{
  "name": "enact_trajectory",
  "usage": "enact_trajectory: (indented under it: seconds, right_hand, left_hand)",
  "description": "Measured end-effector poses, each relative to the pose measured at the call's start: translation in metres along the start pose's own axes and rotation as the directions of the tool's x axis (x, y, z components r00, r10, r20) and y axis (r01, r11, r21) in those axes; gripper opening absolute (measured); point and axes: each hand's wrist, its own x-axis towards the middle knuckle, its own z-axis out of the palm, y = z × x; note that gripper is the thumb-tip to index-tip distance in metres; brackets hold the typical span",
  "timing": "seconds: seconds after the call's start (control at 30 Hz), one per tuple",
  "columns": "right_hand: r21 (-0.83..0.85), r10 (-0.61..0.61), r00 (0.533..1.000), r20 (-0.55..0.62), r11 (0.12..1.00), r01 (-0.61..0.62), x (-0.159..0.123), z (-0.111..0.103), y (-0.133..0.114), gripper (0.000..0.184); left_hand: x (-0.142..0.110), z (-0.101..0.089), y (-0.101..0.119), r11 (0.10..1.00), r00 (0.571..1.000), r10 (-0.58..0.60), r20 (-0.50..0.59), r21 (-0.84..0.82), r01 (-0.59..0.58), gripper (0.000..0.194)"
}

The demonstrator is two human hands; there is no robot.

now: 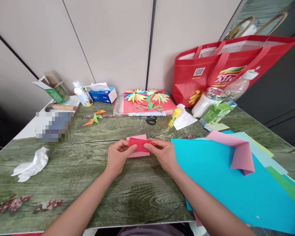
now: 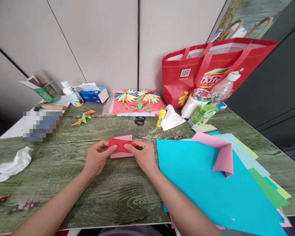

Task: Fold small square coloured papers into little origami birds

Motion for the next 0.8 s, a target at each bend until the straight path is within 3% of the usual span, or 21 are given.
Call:
enact_trajectory:
  seconds: [0.2, 0.3, 0.5, 0.8]
  right_hand:
    - [0.065, 0.027, 0.999, -0.034, 0.998, -0.024, -0.0020, 0.0028, -0.0015, 0.018]
    - [0.062, 0.019, 0.999, -0.026, 0.998, -0.017, -0.0019, 0.0033, -0.0008, 0.025]
    - [0.001, 0.002, 1.000, -0.028, 1.000, -0.002, -0.0021, 0.0027, -0.0011, 0.017]
    - [-0.008, 0.012, 1.000, -0.027, 1.000, -0.012, -0.0017, 0.0028, 0.0009, 0.019]
  left_hand:
    - [0.0003, 0.0014, 0.0027, 0.996, 0.998, -0.035, 0.054, -0.082, 0.040, 0.045]
    - [-0.0002, 0.0015, 0.0033, 0.992, 0.994, -0.090, 0.065, -0.087, 0.095, 0.035]
    - [-0.0009, 0.0018, 0.0043, 0.977, 0.988, -0.134, 0.072, -0.159, 0.144, 0.019]
    - [-0.0008, 0.0012, 0.0035, 0.977, 0.989, -0.143, 0.046, -0.151, 0.148, 0.019]
